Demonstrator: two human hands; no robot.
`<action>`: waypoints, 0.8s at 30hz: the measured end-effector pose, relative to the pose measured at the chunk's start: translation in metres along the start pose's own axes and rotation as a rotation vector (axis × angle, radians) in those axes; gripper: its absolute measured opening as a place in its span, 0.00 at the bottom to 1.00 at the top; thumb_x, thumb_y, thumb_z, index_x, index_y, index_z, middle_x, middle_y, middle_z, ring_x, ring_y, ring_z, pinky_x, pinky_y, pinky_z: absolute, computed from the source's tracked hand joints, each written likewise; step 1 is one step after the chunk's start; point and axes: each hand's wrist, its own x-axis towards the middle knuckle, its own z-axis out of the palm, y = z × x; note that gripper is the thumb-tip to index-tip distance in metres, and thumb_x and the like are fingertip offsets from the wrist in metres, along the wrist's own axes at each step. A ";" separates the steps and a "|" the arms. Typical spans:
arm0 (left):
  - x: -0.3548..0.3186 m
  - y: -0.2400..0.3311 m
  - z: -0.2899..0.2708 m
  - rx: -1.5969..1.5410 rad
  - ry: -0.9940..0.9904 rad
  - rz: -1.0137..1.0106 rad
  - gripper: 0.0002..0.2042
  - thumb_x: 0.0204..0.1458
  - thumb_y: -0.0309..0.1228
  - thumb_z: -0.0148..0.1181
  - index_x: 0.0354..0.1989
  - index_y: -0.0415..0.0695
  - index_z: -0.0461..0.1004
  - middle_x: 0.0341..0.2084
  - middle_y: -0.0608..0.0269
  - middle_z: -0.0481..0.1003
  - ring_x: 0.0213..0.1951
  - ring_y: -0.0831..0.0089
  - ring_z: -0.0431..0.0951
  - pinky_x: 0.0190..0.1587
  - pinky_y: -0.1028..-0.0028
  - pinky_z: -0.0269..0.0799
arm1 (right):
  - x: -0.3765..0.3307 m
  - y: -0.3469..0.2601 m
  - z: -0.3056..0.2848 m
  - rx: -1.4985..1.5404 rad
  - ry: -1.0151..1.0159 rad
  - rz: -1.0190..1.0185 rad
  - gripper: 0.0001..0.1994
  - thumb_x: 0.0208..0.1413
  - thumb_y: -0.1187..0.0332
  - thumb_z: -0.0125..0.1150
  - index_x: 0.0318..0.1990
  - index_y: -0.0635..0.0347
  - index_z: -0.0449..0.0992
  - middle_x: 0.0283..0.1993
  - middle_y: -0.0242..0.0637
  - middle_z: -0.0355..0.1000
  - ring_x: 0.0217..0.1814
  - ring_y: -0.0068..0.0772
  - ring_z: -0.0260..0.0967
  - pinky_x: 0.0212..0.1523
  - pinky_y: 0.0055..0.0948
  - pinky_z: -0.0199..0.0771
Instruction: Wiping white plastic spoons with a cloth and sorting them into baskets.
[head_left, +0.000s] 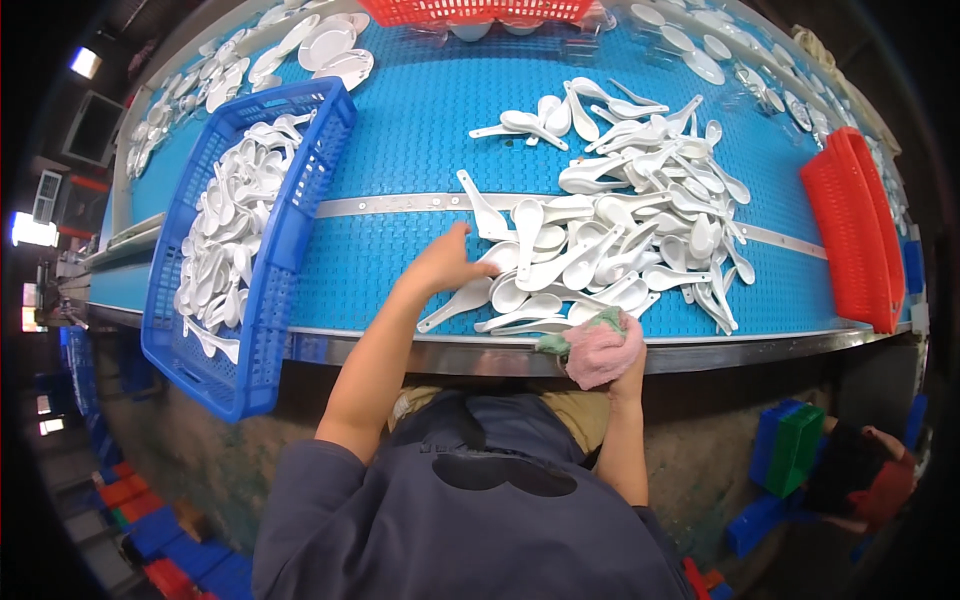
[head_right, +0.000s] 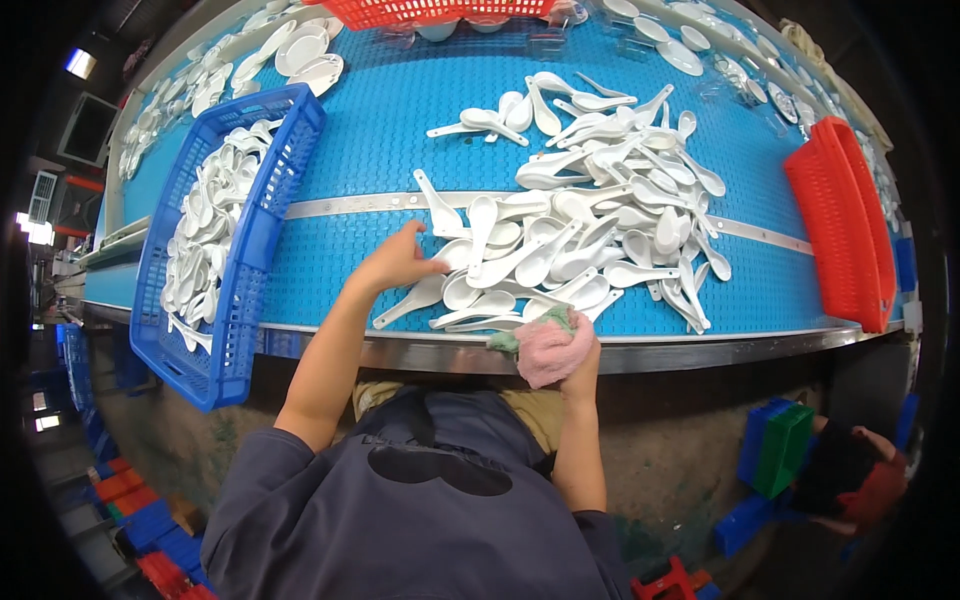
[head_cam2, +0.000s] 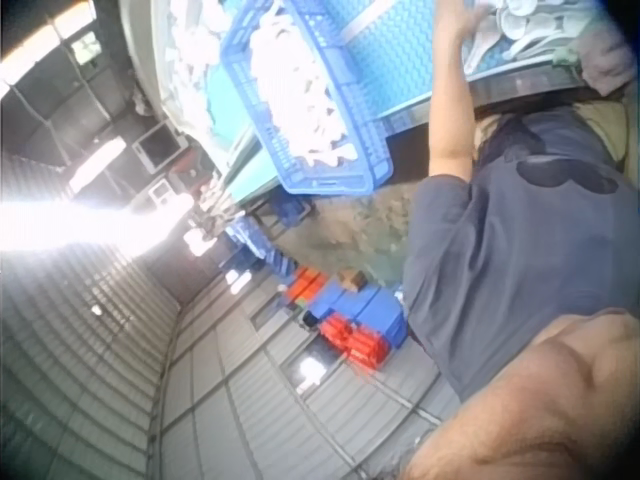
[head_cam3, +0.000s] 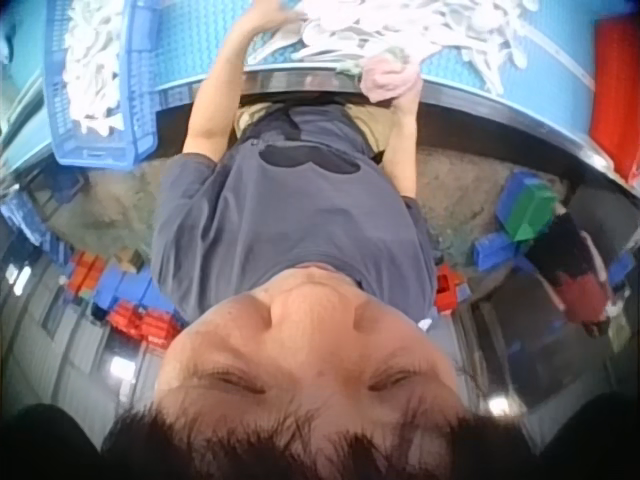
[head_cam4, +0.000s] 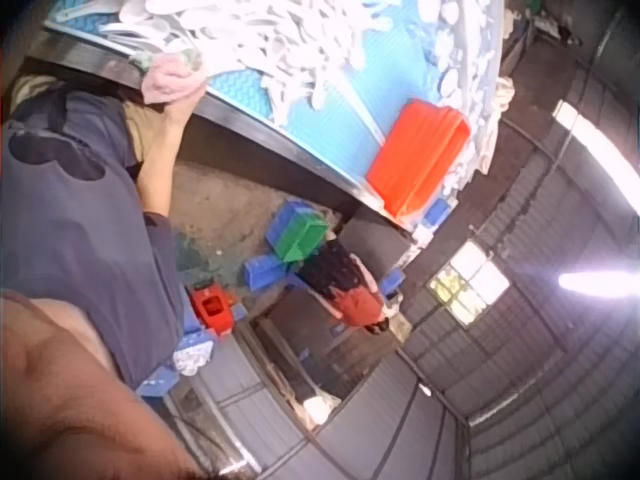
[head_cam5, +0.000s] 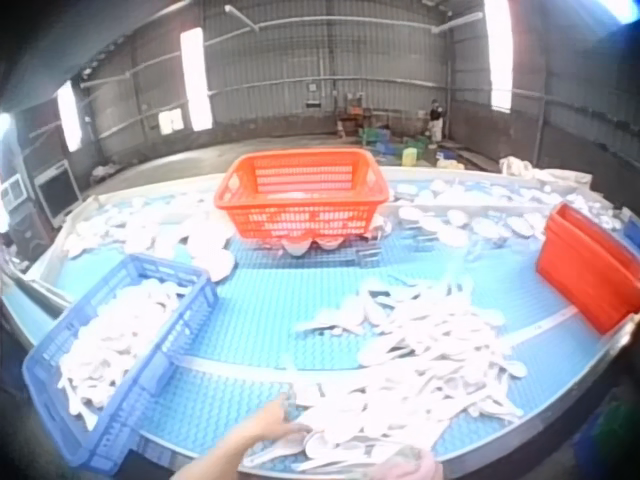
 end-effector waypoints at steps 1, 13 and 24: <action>-0.010 -0.008 0.002 0.082 0.078 0.090 0.31 0.38 0.44 0.65 0.47 0.34 0.65 0.26 0.47 0.73 0.31 0.53 0.74 0.34 0.65 0.68 | 0.004 0.005 -0.004 -0.130 0.003 -0.039 0.13 0.48 0.68 0.56 0.38 0.66 0.67 0.33 0.34 0.70 0.32 0.25 0.65 0.35 0.23 0.67; -0.087 0.020 0.008 -0.001 0.215 0.304 0.13 0.44 0.31 0.58 0.36 0.37 0.68 0.28 0.45 0.73 0.33 0.51 0.74 0.33 0.62 0.68 | 0.065 -0.071 0.099 -0.118 -0.324 -0.363 0.23 0.43 0.75 0.58 0.51 0.63 0.64 0.45 0.47 0.67 0.46 0.43 0.68 0.45 0.35 0.67; -0.066 -0.019 0.020 -0.921 -0.302 -0.224 0.18 0.58 0.46 0.38 0.34 0.42 0.66 0.13 0.71 0.58 0.13 0.83 0.52 0.13 0.81 0.47 | 0.082 -0.079 0.075 0.226 0.152 -0.285 0.12 0.53 0.74 0.49 0.46 0.60 0.64 0.37 0.38 0.68 0.34 0.26 0.68 0.31 0.21 0.72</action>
